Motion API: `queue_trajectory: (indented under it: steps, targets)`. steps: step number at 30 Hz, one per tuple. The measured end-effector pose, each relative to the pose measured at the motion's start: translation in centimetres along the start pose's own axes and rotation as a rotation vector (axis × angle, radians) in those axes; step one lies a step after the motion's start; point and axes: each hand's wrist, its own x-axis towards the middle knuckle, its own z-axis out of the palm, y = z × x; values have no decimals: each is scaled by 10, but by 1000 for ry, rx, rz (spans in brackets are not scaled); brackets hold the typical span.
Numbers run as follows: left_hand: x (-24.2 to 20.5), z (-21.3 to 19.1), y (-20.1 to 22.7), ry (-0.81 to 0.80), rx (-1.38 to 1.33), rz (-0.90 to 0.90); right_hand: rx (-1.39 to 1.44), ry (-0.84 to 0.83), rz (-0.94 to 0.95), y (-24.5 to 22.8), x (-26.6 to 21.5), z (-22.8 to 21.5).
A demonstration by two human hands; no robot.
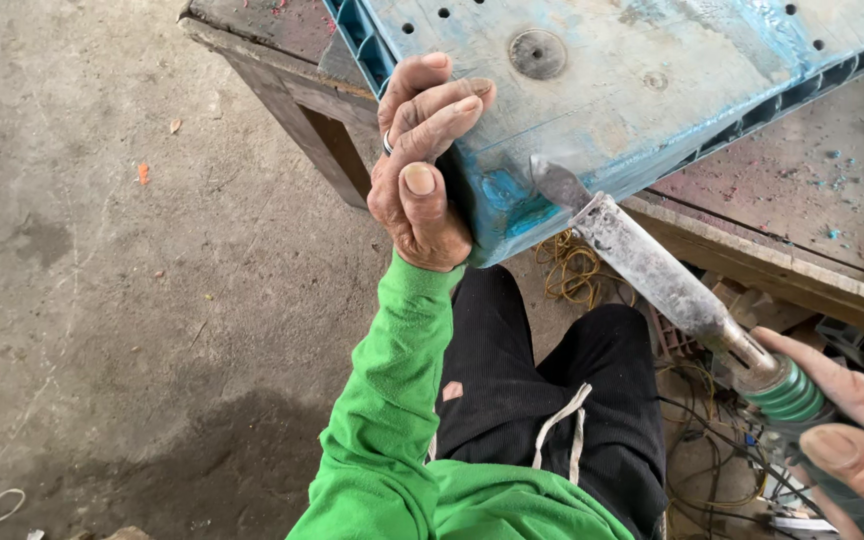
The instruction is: The person uses a heated soldering iron to smooth and melt the edges of a blue plastic object. They hold the object steady with one hand while moving the tool along the seams and corners to blend the material.
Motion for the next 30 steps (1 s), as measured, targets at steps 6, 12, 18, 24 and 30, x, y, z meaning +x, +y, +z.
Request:
queue_trajectory:
  steps: [6, 12, 18, 24, 30]
  targets:
    - [-1, 0, -2, 5, 3, 18, -394, 51, -172, -21, -12, 33]
    - [-2, 0, 1, 8, 44, 7, -398, 175, -463, 5, 24, 103]
    - [-6, 0, 0, 0, 87, 5, -242, 240, -691, 26, 53, 159]
    - [-11, 0, -4, 10, 88, -21, -185, 195, -608, 45, 45, 168]
    - [-11, -1, -7, 10, 94, -9, -134, 179, -636, 50, 46, 170]
